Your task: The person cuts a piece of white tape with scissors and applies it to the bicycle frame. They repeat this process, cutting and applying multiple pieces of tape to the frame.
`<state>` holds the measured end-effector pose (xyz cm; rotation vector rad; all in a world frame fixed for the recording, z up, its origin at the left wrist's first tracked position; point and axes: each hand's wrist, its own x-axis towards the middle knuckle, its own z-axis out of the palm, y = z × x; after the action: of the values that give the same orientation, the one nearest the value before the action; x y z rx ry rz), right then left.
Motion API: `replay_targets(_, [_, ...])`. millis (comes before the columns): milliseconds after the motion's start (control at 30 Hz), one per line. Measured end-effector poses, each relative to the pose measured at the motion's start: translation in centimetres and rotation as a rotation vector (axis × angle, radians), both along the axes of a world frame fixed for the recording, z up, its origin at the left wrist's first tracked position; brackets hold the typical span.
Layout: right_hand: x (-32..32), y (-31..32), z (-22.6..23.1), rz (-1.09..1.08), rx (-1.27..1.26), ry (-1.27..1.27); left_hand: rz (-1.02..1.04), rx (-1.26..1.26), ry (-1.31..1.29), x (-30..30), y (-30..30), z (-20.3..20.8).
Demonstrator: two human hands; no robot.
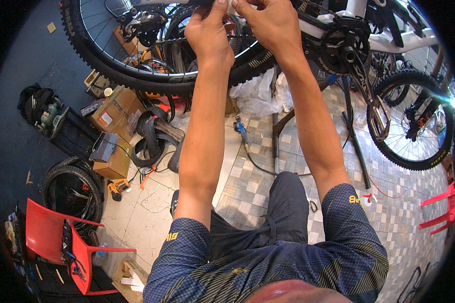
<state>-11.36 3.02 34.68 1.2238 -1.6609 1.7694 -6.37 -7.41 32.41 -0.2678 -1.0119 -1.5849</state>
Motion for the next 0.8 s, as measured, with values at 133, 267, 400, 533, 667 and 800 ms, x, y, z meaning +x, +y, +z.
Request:
replay_targets(133, [0.1, 0.3, 0.2, 0.012, 0.023, -0.017, 0.050, 0.006, -0.044, 0.1, 0.0, 0.2])
replay_targets(267, [0.6, 0.5, 0.5, 0.030, 0.083, -0.084, 0.093, 0.024, -0.077, 0.0, -0.5, 0.3])
replay_targets(400, [0.4, 0.7, 0.0, 0.005, -0.002, 0.042, 0.058, 0.029, -0.131, -0.1, -1.4, 0.2])
replay_targets(533, [-0.3, -0.1, -0.1, -0.016, -0.017, 0.057, -0.019, -0.005, -0.051, -0.3, -1.6, 0.1])
replay_targets(667, [0.1, 0.1, 0.0, -0.014, 0.021, 0.022, -0.009, -0.091, -0.119, 1.0, -1.1, -0.2])
replay_targets(800, [0.2, 0.1, 0.2, -0.010, 0.012, 0.000, 0.006, -0.117, -0.102, 1.0, -0.7, -0.4])
